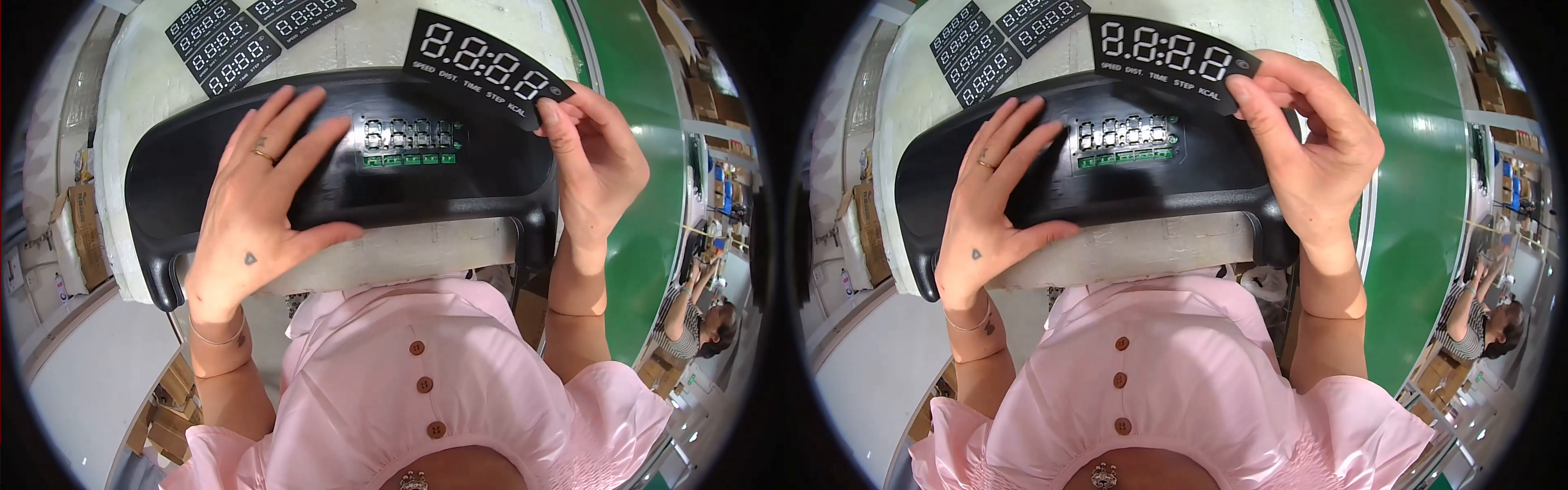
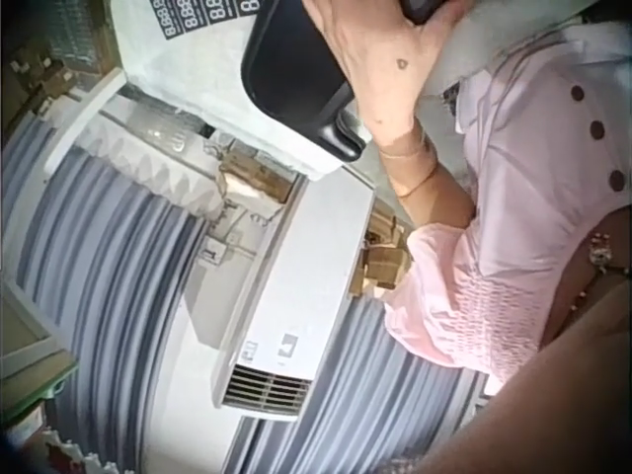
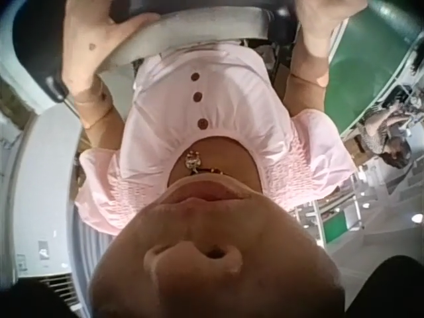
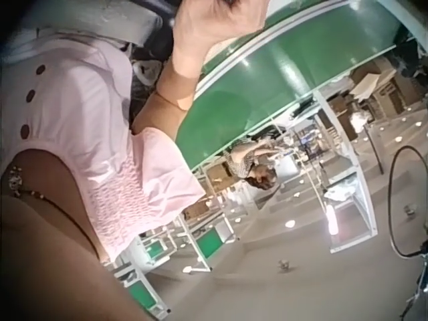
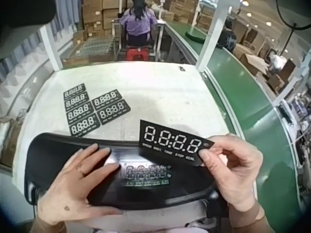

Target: Assembling digital display panels onto plastic treadmill console covers in a factory setting.

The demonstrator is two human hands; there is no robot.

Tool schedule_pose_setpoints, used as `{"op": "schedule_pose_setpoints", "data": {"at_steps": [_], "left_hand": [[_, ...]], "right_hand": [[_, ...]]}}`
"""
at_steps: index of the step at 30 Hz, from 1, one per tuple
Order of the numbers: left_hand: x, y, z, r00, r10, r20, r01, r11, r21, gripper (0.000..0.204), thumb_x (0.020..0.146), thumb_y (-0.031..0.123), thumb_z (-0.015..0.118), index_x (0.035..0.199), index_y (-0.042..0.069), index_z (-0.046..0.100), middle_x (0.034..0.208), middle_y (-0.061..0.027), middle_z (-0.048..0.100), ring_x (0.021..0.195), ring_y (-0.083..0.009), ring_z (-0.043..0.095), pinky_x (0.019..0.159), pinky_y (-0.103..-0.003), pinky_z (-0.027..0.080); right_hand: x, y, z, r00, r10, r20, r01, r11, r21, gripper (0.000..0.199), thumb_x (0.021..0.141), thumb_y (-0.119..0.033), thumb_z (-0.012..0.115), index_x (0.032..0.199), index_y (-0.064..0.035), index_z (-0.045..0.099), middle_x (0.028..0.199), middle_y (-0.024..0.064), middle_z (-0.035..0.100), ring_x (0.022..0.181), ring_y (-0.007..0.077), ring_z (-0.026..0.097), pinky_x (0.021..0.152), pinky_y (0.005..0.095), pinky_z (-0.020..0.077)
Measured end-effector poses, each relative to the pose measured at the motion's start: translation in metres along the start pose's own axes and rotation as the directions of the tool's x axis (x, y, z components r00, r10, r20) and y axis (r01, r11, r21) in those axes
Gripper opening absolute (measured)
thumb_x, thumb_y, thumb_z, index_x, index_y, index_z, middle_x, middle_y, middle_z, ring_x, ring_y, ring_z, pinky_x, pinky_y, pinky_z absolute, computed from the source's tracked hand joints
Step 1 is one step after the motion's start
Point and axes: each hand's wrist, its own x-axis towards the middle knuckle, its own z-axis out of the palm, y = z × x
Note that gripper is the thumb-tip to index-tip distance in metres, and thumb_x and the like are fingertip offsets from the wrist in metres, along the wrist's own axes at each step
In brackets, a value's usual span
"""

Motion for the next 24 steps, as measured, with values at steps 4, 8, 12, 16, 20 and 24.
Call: {"op": "schedule_pose_setpoints", "data": {"at_steps": [4, 8, 12, 16, 20, 24], "left_hand": [[-0.006, -0.001, 0.0, 0.995, -0.08, 0.057, 0.073, 0.99, 0.12, 0.095, 0.05, 0.045, 0.082, 0.135, 0.01, 0.055, 0.151, -0.0125, 0.037, 0.14, -0.0353, 0.033, 0.114, -0.05, 0.025], [-0.006, -0.006, 0.005, 0.998, -0.066, 0.024, 0.062, 0.988, 0.14, 0.096, 0.051, 0.052, 0.08, 0.134, 0.01, 0.056, 0.15, -0.0125, 0.04, 0.14, -0.0352, 0.034, 0.114, -0.051, 0.025], [-0.005, -0.007, 0.006, 0.998, -0.061, 0.007, 0.06, 0.988, 0.145, 0.098, 0.051, 0.058, 0.078, 0.133, 0.009, 0.057, 0.149, -0.013, 0.042, 0.14, -0.0355, 0.035, 0.113, -0.051, 0.025], [-0.005, -0.005, 0.006, 0.997, -0.07, 0.008, 0.068, 0.986, 0.153, 0.097, 0.05, 0.056, 0.079, 0.133, 0.01, 0.058, 0.149, -0.0122, 0.042, 0.14, -0.0353, 0.035, 0.113, -0.051, 0.025], [-0.007, -0.007, 0.008, 0.998, -0.07, -0.006, 0.07, 0.988, 0.137, 0.096, 0.05, 0.054, 0.08, 0.132, 0.01, 0.058, 0.149, -0.0113, 0.042, 0.139, -0.0351, 0.036, 0.113, -0.051, 0.026], [-0.007, -0.006, 0.009, 0.998, -0.063, -0.01, 0.063, 0.99, 0.126, 0.096, 0.048, 0.05, 0.081, 0.132, 0.01, 0.058, 0.149, -0.011, 0.043, 0.139, -0.0352, 0.036, 0.113, -0.05, 0.027]], "right_hand": [[0.004, -0.003, 0.01, 0.997, 0.033, 0.074, -0.031, 0.999, -0.037, 0.024, 0.08, 0.006, 0.074, 0.103, 0.0043, 0.068, 0.082, 0.0052, 0.066, 0.071, 0.0081, 0.061, 0.067, 0.0203, 0.0503], [0.006, -0.006, 0.016, 0.961, 0.207, 0.183, -0.228, 0.968, 0.106, 0.036, 0.082, 0.006, 0.072, 0.117, 0.0007, 0.066, 0.081, 0.001, 0.065, 0.074, 0.0067, 0.06, 0.07, 0.0189, 0.0493], [0.004, -0.001, 0.015, 0.926, 0.275, 0.258, -0.31, 0.945, 0.104, 0.034, 0.084, 0.006, 0.07, 0.117, 0.0003, 0.065, 0.082, 0.0008, 0.066, 0.073, 0.0061, 0.06, 0.067, 0.0192, 0.05], [-0.002, 0.007, 0.014, 0.842, 0.367, 0.395, -0.474, 0.853, 0.22, 0.03, 0.084, 0.005, 0.07, 0.114, 0.0008, 0.066, 0.083, 0.0019, 0.067, 0.072, 0.0058, 0.06, 0.065, 0.0196, 0.0504], [-0.009, 0.008, 0.015, 0.827, 0.395, 0.4, -0.478, 0.868, 0.132, 0.029, 0.084, 0.005, 0.07, 0.112, -0.0006, 0.067, 0.081, 0.0024, 0.067, 0.069, 0.0065, 0.061, 0.063, 0.0198, 0.0514], [-0.014, 0.008, 0.012, 0.822, 0.404, 0.402, -0.484, 0.867, 0.119, 0.03, 0.083, 0.006, 0.071, 0.112, -0.0014, 0.068, 0.08, 0.0026, 0.068, 0.068, 0.0069, 0.062, 0.062, 0.0199, 0.0518]]}}
